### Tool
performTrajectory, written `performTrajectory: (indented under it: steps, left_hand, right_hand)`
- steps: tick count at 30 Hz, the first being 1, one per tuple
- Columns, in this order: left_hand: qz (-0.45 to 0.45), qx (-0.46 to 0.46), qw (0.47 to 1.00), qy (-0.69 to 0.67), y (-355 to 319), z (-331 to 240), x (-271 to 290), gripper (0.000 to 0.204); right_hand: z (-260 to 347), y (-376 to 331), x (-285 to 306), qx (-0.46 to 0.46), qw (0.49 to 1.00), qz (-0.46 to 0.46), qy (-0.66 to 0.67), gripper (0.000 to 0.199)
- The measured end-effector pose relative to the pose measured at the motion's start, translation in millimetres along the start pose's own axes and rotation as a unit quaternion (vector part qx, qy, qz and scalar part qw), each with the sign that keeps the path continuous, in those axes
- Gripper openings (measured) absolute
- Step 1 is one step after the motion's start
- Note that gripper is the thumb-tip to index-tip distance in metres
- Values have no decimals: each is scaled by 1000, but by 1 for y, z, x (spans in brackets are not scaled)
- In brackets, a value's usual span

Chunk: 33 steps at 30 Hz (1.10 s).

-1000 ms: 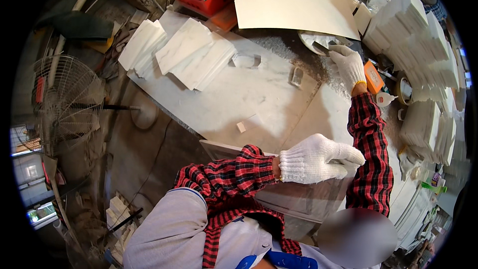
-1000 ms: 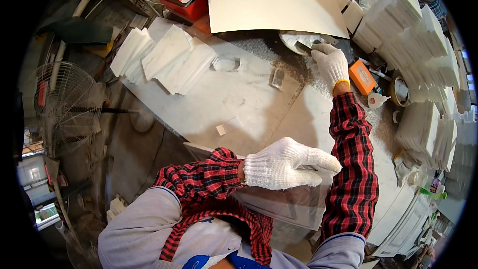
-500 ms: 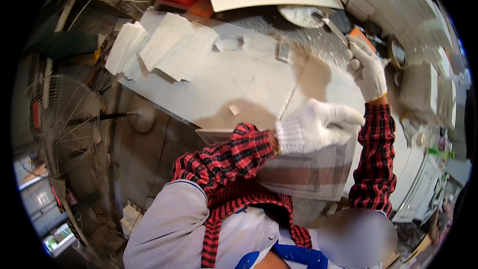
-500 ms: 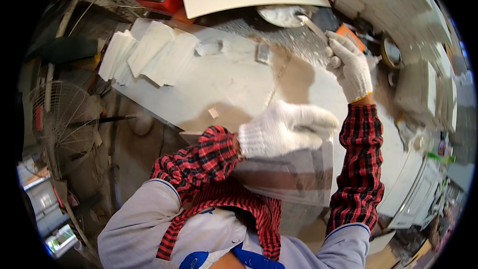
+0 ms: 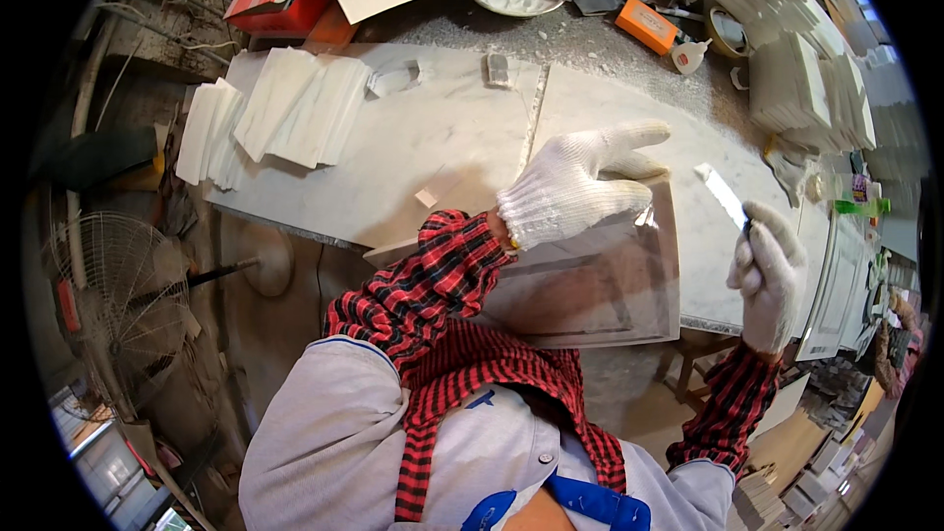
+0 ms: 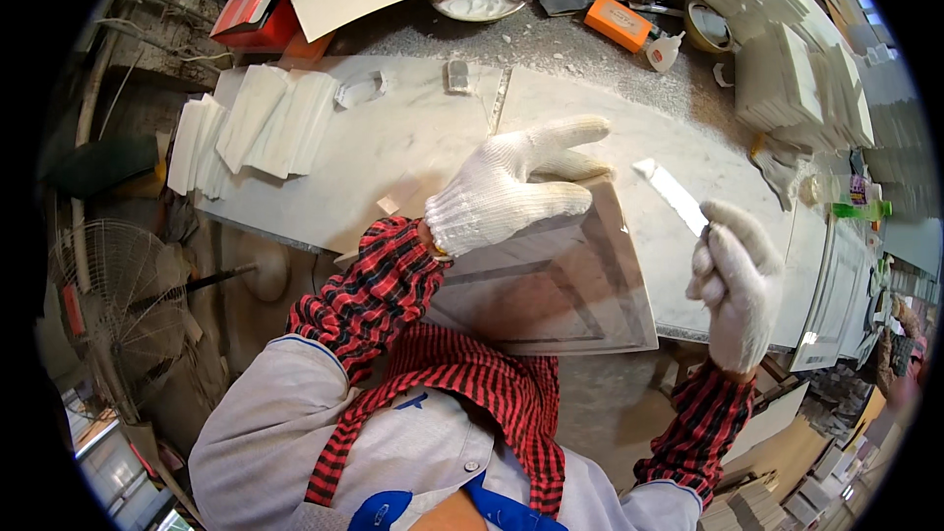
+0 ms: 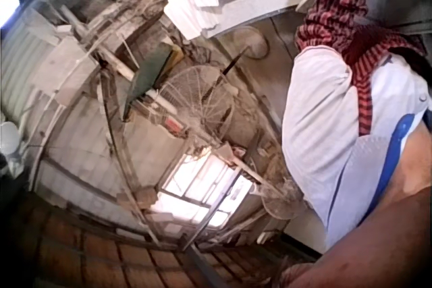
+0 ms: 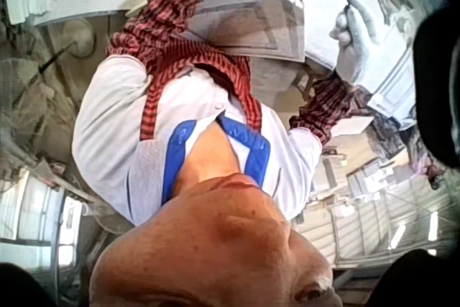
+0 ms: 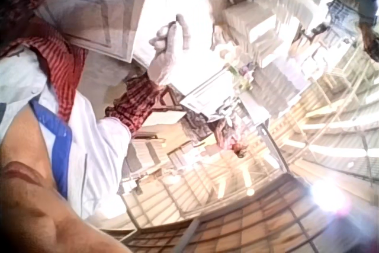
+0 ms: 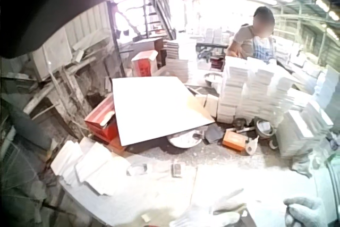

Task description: The person uses a utility knife to trim excess material from the edges of white plastic panels. They repeatedly score and snap off strips, then scrape the edges to smooth them. The person also applies a liquid from a small bottle to the panel edges before continuing to trim and clean the surfaces.

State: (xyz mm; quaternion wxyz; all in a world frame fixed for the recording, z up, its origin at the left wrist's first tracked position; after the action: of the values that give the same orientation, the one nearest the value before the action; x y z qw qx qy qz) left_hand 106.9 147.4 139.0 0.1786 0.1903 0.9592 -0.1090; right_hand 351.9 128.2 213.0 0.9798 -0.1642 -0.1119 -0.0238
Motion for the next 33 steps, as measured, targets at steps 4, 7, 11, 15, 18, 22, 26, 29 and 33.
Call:
performTrajectory:
  steps: [4,7,11,15,18,22,26,29,33]
  left_hand:
    - [4,-6,1000,19,-2,-4,-1,63]
    - [2,-4,1000,17,-3,-4,-2,63]
    - [-7,-4,999,31,-4,-4,-3,62]
    - [-8,7,1000,29,-4,-2,-3,60]
    - [-7,11,1000,17,-5,-4,-4,60]
    - [-4,19,1000,8,-6,-7,-5,59]
    - [-4,32,999,-5,-6,-10,-7,58]
    - [0,16,1000,3,-6,-5,-6,58]
    - [8,13,1000,-13,-6,-1,-5,58]
  right_hand:
    - [-10,-16,-8,-9,999,-38,11,26]
    - [-16,-19,-11,-16,999,-46,8,25]
    - [-12,-23,-15,-15,998,-58,-15,24]
    - [-11,-27,-13,-10,997,-68,-33,23]
    - [-7,-29,-13,-9,996,-71,-53,24]
    - [-4,-30,-14,-5,996,-71,-51,23]
    - [-4,-31,-13,14,995,-68,-76,23]
    - [-1,-33,-14,16,994,-72,-83,23]
    - [3,-36,-16,22,992,-78,-97,23]
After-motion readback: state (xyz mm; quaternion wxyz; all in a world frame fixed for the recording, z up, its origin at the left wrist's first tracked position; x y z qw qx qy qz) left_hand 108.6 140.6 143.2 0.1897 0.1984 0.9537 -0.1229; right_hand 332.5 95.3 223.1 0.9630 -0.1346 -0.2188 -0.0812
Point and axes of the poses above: each hand's wrist, its own y-axis towards the middle knuckle, its own x-axis out of the back of the hand, z = x × y, the point moved 3 cm from there along y, towards the middle knuckle, and after that the axes turned 3 degrees about -y, right-handed, at the moved point
